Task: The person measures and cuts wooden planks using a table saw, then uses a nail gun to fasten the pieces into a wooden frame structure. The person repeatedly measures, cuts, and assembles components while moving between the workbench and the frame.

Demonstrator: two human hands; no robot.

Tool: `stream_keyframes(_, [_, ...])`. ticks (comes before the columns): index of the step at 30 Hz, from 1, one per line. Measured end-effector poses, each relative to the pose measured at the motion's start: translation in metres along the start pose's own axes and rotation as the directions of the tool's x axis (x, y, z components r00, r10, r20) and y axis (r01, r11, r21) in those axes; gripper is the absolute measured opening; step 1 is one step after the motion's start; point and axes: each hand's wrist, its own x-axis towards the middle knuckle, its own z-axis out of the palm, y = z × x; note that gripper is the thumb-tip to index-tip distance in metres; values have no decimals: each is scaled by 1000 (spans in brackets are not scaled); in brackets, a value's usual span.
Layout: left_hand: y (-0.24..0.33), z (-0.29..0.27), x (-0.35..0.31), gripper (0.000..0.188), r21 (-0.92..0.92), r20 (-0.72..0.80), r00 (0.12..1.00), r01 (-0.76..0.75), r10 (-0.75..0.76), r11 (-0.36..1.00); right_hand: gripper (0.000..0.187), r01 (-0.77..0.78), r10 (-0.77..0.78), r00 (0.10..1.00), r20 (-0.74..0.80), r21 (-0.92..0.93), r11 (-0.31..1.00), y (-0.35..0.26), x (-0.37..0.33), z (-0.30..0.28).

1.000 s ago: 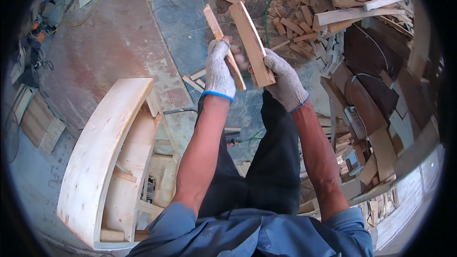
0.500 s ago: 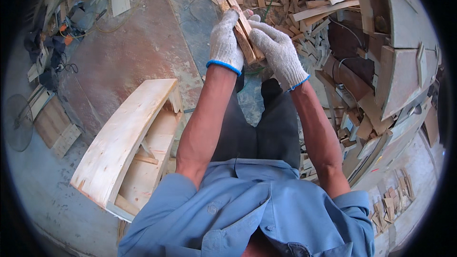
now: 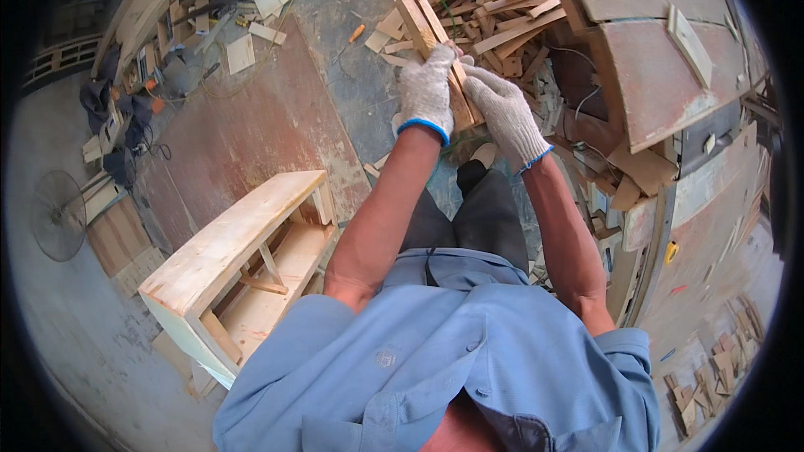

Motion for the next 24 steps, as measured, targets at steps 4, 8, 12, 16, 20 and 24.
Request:
stream_keyframes(4, [-17, 44, -39, 21, 248, 14, 989, -143, 144, 958, 43, 12, -12, 1000, -3, 10, 1000, 7, -34, -38])
stream_keyframes(8, [-51, 68, -51, 22, 456, 90, 972, -234, 217, 859, 46, 81, -82, 994, -67, -18, 997, 12, -66, -60])
stream_keyframes(12, [-58, 94, -58, 27, 429, 212, 974, -162, 76, 889, 45, 74, -65, 960, -271, 22, 997, 10, -87, -64])
stream_keyframes(16, [-64, 109, -55, 30, 312, 320, 934, 57, -161, 948, 40, 141, -188, 865, -465, -133, 981, 5, -98, -66])
stream_keyframes(20, [-73, 118, -58, 29, 230, 441, 842, 228, -311, 946, 42, -15, -181, 781, -597, -308, 951, 1, -110, -79])
stream_keyframes(24, [-90, 140, -62, 32, 343, 513, 759, 246, -400, 907, 46, -113, -129, 682, -720, -278, 954, -3, -131, -90])
